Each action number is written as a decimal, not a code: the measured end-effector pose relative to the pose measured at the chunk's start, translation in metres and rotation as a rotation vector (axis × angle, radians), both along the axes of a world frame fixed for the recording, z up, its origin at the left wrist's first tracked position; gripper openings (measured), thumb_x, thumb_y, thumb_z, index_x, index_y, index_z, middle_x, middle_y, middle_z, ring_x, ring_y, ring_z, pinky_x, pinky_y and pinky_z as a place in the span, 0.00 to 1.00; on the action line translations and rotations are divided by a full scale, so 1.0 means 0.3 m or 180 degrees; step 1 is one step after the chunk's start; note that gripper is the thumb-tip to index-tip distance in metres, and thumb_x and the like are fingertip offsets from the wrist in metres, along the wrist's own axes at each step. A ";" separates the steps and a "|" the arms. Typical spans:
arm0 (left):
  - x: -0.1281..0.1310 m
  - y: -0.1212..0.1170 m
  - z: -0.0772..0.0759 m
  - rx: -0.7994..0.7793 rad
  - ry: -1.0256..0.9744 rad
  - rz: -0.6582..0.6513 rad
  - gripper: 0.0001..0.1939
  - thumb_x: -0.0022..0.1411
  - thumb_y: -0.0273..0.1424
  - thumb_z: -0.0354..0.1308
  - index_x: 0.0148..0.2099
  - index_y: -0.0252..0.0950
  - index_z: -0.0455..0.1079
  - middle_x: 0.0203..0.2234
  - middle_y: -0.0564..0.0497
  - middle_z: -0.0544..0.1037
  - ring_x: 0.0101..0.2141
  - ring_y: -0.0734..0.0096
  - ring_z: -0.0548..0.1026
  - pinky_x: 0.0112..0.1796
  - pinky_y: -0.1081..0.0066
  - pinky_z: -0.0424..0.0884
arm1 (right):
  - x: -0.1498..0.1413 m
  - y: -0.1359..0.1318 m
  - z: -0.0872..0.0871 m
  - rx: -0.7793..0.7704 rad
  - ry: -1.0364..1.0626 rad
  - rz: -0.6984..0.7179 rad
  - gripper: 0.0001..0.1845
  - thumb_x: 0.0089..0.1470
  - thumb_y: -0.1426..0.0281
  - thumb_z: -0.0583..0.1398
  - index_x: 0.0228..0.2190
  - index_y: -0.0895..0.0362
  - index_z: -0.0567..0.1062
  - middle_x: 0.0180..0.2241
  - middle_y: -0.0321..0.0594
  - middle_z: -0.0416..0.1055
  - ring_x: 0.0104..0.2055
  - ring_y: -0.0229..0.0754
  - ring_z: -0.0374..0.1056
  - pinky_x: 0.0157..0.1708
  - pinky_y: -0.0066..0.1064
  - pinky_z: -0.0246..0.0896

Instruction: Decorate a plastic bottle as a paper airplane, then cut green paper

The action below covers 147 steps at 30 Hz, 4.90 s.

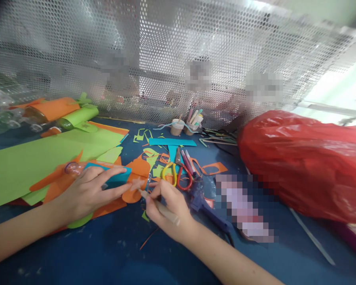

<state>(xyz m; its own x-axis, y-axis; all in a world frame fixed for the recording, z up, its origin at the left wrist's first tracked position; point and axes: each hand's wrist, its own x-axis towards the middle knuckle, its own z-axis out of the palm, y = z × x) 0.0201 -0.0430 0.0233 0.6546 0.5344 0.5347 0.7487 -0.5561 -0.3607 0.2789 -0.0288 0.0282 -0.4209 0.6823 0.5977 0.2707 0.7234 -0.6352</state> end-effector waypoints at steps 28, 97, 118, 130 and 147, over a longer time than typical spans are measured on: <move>-0.003 0.002 -0.005 0.0027 0.0063 -0.0014 0.35 0.70 0.21 0.46 0.72 0.56 0.48 0.54 0.44 0.72 0.36 0.61 0.68 0.41 0.61 0.68 | 0.010 0.006 -0.008 0.0011 -0.0032 -0.0044 0.12 0.57 0.76 0.56 0.27 0.52 0.59 0.23 0.30 0.59 0.24 0.36 0.58 0.27 0.29 0.61; -0.011 0.007 -0.032 -0.0065 -0.0034 -0.0051 0.28 0.70 0.22 0.47 0.66 0.54 0.61 0.57 0.44 0.71 0.38 0.61 0.70 0.42 0.60 0.67 | 0.007 0.002 0.000 -0.0022 0.0096 -0.0069 0.10 0.59 0.76 0.57 0.29 0.52 0.62 0.25 0.31 0.63 0.25 0.35 0.61 0.26 0.27 0.61; -0.008 0.008 -0.029 0.0009 -0.0164 -0.0104 0.26 0.69 0.21 0.48 0.61 0.53 0.66 0.56 0.45 0.72 0.36 0.64 0.69 0.43 0.61 0.67 | 0.000 0.000 0.006 -0.0110 -0.0107 -0.0032 0.09 0.59 0.74 0.58 0.29 0.52 0.63 0.28 0.34 0.68 0.28 0.37 0.69 0.30 0.29 0.69; -0.006 0.009 -0.026 -0.0018 -0.0222 -0.0138 0.24 0.70 0.22 0.47 0.60 0.52 0.67 0.55 0.45 0.72 0.38 0.62 0.70 0.43 0.61 0.66 | 0.003 0.006 -0.006 0.0023 -0.0059 -0.0132 0.11 0.58 0.74 0.58 0.28 0.51 0.62 0.25 0.32 0.65 0.28 0.37 0.67 0.36 0.32 0.70; 0.014 -0.037 -0.001 0.0157 -0.0277 -0.0478 0.13 0.68 0.24 0.52 0.51 0.42 0.69 0.49 0.44 0.76 0.42 0.58 0.68 0.47 0.59 0.63 | 0.032 -0.019 0.027 0.0598 0.0025 0.0688 0.15 0.66 0.63 0.47 0.31 0.52 0.68 0.21 0.36 0.69 0.29 0.45 0.70 0.37 0.41 0.70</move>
